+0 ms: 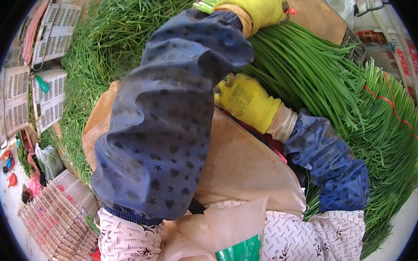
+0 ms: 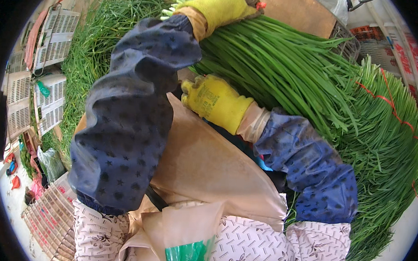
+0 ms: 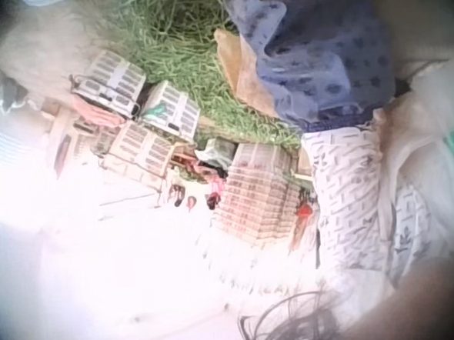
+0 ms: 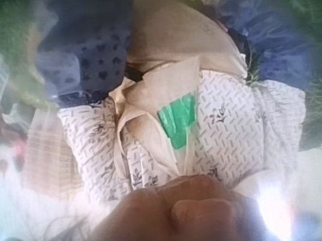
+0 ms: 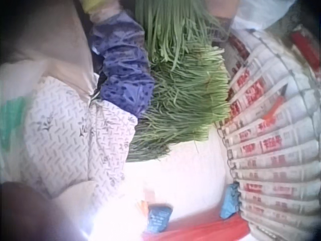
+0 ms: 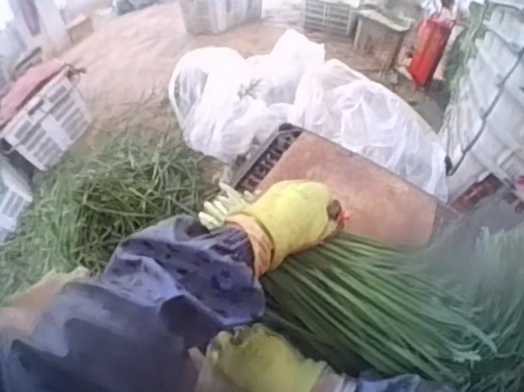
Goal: The person gathers bunches of green onions from a plastic bag, aligns the stalks, and ties them into bundles using red string.
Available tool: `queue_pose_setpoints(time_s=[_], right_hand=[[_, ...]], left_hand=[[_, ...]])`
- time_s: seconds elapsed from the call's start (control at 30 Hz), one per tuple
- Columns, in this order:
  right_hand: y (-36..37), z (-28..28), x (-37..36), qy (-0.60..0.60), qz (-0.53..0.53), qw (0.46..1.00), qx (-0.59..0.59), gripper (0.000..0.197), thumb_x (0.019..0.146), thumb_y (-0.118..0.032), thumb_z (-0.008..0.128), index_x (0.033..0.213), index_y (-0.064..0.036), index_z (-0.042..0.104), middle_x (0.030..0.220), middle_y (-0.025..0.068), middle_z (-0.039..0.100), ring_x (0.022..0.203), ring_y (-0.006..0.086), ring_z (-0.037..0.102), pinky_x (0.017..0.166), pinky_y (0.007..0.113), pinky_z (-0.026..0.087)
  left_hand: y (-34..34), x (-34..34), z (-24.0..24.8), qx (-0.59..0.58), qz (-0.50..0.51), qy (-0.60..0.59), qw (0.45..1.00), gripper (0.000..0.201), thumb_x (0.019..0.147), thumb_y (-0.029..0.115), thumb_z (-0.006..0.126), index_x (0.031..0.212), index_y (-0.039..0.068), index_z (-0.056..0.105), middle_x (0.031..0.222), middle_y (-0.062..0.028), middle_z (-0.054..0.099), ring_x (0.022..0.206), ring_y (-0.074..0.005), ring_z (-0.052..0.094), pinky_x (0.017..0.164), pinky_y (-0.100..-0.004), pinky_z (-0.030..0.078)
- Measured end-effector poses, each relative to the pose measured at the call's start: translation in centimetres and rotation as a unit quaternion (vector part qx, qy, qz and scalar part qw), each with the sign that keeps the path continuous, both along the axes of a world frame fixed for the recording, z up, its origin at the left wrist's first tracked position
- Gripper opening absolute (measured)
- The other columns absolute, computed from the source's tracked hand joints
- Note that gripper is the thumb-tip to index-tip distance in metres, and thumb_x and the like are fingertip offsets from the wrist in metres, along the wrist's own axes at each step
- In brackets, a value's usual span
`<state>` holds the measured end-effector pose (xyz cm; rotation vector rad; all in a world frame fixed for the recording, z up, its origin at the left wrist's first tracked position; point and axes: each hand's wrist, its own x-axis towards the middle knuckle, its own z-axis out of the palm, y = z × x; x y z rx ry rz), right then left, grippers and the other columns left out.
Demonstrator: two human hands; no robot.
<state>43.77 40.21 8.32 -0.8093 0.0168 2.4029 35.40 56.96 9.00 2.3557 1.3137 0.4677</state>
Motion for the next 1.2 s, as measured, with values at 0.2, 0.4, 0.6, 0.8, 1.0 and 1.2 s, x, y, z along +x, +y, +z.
queue_pose_setpoints(time_s=[0.2,0.4,0.6,0.8,1.0,1.2], right_hand=[[-0.1,1.8,2.0,-0.329,0.082,0.864,0.374,0.017,0.085,-0.004,0.056,0.101,-0.0024,0.062,0.09,0.0058,0.064,0.073,0.0144,0.063,0.061,0.027,0.05],[-0.3,3.9,1.8,-0.296,-0.025,0.928,0.224,0.017,0.088,-0.008,0.058,0.101,0.002,0.062,0.078,0.0085,0.066,0.061,0.011,0.061,0.053,0.023,0.05],[-0.9,5.8,1.5,-0.383,-0.061,0.884,0.262,0.019,0.089,-0.015,0.06,0.1,0.0,0.063,0.073,0.005,0.064,0.057,0.008,0.055,0.052,0.021,0.044],[1.0,8.7,1.9,-0.42,-0.029,0.86,0.289,0.018,0.089,-0.019,0.059,0.095,-0.0027,0.065,0.072,0.0024,0.062,0.056,0.0075,0.054,0.047,0.02,0.037],[5.9,6.8,3.2,-0.629,0.037,0.222,0.744,0.016,0.078,-0.007,0.061,0.093,-0.0099,0.067,0.071,0.0046,0.06,0.053,0.0157,0.056,0.049,0.029,0.043],[10.3,2.2,7.0,-0.631,0.201,0.23,0.713,0.015,0.075,-0.012,0.062,0.091,-0.0099,0.062,0.077,0.0108,0.061,0.07,0.0314,0.061,0.06,0.038,0.049]], left_hand=[[-1.1,0.5,1.5,-0.083,0.023,0.103,0.991,0.036,0.08,0.042,0.057,0.103,0.017,0.069,0.097,-0.0143,0.067,0.093,-0.033,0.063,0.083,-0.0418,0.048],[-2.7,-1.3,0.7,-0.129,0.051,0.041,0.989,0.033,0.08,0.039,0.057,0.098,0.016,0.071,0.092,-0.0148,0.067,0.088,-0.0342,0.063,0.08,-0.0419,0.049],[-1.9,-0.7,0.2,-0.136,0.068,0.083,0.985,0.032,0.077,0.04,0.058,0.095,0.017,0.071,0.09,-0.0153,0.067,0.087,-0.035,0.063,0.078,-0.0422,0.049],[-2.0,-0.6,-0.2,-0.115,0.09,0.058,0.988,0.029,0.075,0.036,0.062,0.092,0.014,0.071,0.092,-0.0161,0.066,0.089,-0.0353,0.063,0.078,-0.0423,0.049],[-0.9,-1.0,-2.9,-0.065,0.074,-0.007,0.995,0.03,0.076,0.036,0.063,0.094,0.013,0.071,0.1,-0.0162,0.066,0.093,-0.0348,0.063,0.078,-0.0439,0.049],[0.4,-0.2,-3.0,-0.15,0.1,0.062,0.982,0.032,0.074,0.037,0.062,0.095,0.014,0.071,0.097,-0.016,0.066,0.092,-0.0355,0.062,0.08,-0.0419,0.049]])
